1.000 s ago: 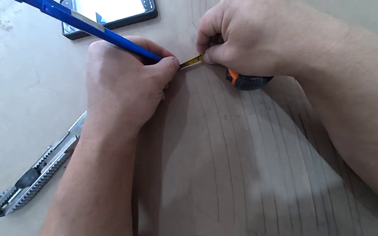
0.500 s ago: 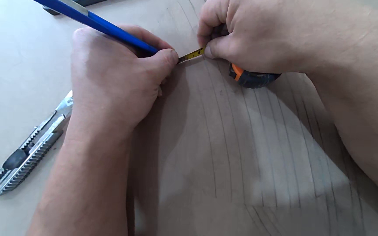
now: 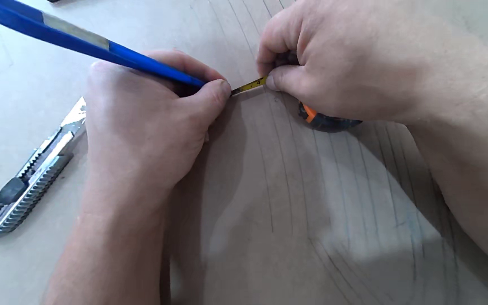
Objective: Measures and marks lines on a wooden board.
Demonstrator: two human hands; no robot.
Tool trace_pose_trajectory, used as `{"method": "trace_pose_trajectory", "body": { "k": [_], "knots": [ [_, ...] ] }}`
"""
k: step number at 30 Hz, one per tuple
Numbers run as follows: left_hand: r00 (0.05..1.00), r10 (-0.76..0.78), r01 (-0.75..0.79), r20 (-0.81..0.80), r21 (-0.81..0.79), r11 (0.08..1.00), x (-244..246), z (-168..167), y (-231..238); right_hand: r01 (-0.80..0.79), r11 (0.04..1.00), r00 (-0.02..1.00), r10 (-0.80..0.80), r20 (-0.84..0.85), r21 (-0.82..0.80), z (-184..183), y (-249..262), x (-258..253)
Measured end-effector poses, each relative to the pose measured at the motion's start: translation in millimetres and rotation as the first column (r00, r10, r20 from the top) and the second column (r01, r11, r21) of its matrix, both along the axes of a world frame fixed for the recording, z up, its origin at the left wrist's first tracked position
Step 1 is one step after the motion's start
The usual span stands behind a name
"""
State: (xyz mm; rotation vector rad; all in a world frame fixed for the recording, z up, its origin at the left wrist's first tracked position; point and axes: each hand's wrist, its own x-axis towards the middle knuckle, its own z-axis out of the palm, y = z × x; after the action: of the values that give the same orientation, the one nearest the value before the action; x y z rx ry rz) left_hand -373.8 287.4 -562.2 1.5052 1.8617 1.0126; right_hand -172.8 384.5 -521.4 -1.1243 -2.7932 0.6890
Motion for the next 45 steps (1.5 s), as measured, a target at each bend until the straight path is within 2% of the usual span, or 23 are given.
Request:
{"method": "trace_pose_trajectory", "body": {
  "k": [45],
  "knots": [
    [0.992, -0.126, 0.127, 0.017, -0.057, 0.99, 22, 7, -77, 0.011, 0.994, 1.0, -0.008, -0.019, 0.11, -9, -85, 29]
  ]
}}
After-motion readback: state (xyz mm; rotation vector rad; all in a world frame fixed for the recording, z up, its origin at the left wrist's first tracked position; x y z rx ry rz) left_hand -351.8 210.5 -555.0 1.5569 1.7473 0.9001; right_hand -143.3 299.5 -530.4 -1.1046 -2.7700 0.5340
